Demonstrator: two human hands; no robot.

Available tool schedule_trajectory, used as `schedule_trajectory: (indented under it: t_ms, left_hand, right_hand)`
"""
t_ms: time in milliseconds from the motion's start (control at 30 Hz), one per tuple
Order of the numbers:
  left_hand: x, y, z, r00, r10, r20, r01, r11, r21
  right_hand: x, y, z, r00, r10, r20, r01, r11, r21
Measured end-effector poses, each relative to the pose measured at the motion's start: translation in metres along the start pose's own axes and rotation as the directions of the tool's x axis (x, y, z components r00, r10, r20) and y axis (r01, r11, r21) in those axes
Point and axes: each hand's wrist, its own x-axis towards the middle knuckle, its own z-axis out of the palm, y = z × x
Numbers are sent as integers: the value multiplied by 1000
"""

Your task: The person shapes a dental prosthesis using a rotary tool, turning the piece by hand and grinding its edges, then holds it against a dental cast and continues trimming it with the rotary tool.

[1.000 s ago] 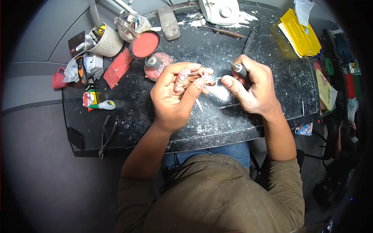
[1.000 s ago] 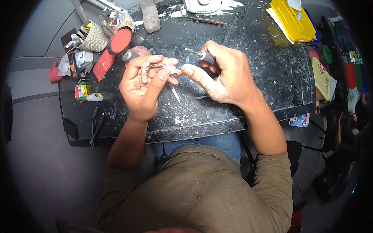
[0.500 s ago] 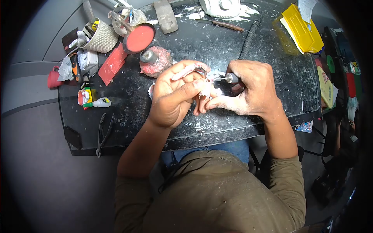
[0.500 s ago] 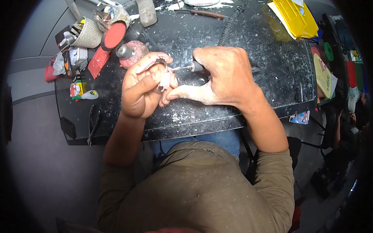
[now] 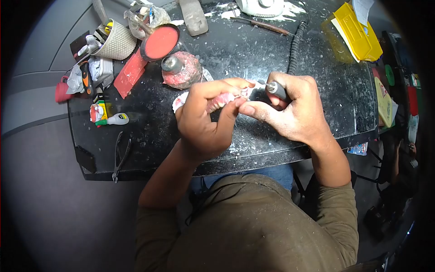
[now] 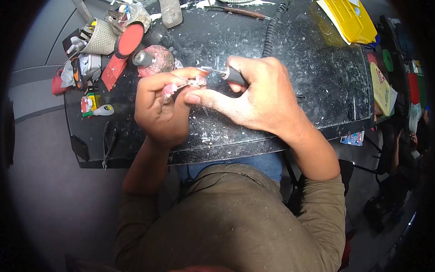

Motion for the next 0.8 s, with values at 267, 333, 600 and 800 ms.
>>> schedule_trajectory:
  t_ms: [267, 333, 600, 800]
  left_hand:
    - [-4, 5, -3, 996, -6, 86, 2, 999, 50]
    - [-4, 4, -3, 996, -9, 87, 7, 1000, 25]
    - [-6, 3, -1, 996, -4, 85, 0, 999, 42]
    - [-7, 2, -2, 997, 10, 80, -16, 997, 79]
  right_hand:
    - [-1, -1, 6, 999, 9, 33, -10, 999, 47]
    - [-1, -1, 7, 999, -2, 37, 0, 999, 51]
    - [-1, -6, 5, 997, 19, 75, -25, 996, 83]
    - [0, -8, 4, 993, 50, 104, -59, 994, 90]
